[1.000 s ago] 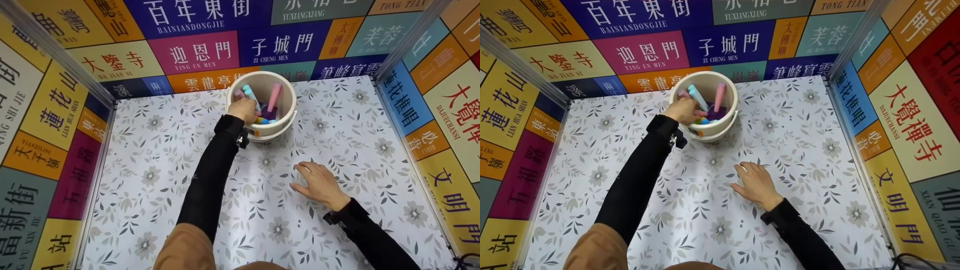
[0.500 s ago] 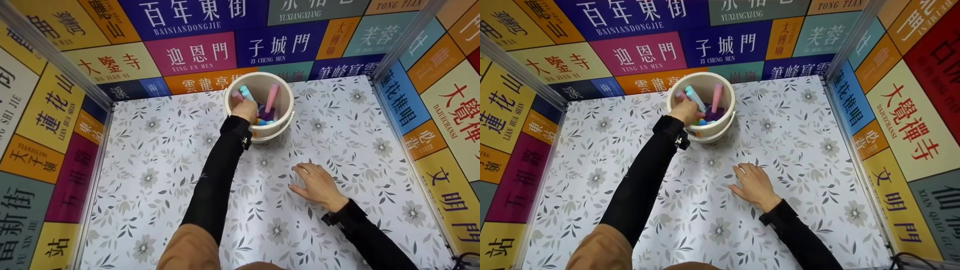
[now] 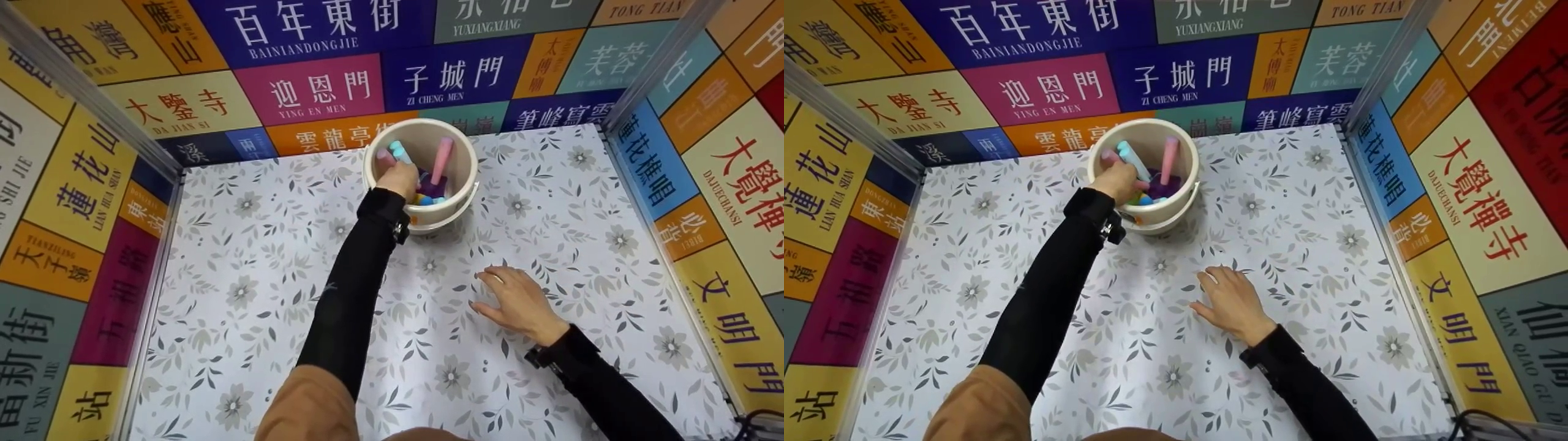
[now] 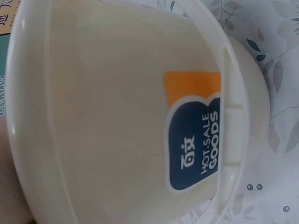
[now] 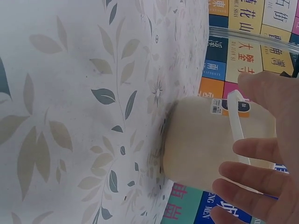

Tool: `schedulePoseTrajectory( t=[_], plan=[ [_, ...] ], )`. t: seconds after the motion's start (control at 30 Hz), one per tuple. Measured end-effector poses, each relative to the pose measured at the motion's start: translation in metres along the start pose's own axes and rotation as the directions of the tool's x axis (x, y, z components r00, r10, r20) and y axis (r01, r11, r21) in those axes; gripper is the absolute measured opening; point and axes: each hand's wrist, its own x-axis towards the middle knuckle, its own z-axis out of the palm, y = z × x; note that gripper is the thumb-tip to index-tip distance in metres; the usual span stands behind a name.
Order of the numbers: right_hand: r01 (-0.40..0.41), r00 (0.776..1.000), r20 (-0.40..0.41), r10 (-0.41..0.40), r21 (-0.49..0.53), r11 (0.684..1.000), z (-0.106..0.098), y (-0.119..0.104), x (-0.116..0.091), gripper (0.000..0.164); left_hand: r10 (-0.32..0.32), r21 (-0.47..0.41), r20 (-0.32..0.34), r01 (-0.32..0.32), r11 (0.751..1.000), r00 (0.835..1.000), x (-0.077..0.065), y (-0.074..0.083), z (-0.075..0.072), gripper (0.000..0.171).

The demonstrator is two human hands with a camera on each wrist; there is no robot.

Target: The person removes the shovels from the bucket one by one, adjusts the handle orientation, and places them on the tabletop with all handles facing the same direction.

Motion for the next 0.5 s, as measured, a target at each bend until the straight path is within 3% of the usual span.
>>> schedulePoseTrajectory(
  t=[0.17, 0.3, 0.5],
  plan=[
    [0.009, 1.000, -0.025, -0.009, -0.016, 1.000, -0.001, -0.001, 0.001, 0.055, 0.050, 0.062, -0.017, -0.049, 0.997, 0.999, -0.005, -0.002, -0.005, 0.029],
    [0.007, 0.999, -0.031, -0.008, -0.017, 1.000, -0.001, 0.000, 0.001, 0.056, 0.096, 0.115, -0.075, -0.087, 0.990, 0.992, -0.012, -0.005, -0.011, 0.028],
    [0.030, 0.998, -0.056, -0.033, -0.039, 0.999, -0.003, 0.001, 0.000, 0.052, 0.164, 0.139, -0.188, -0.139, 0.980, 0.968, -0.079, -0.001, -0.045, 0.037]
  ],
)
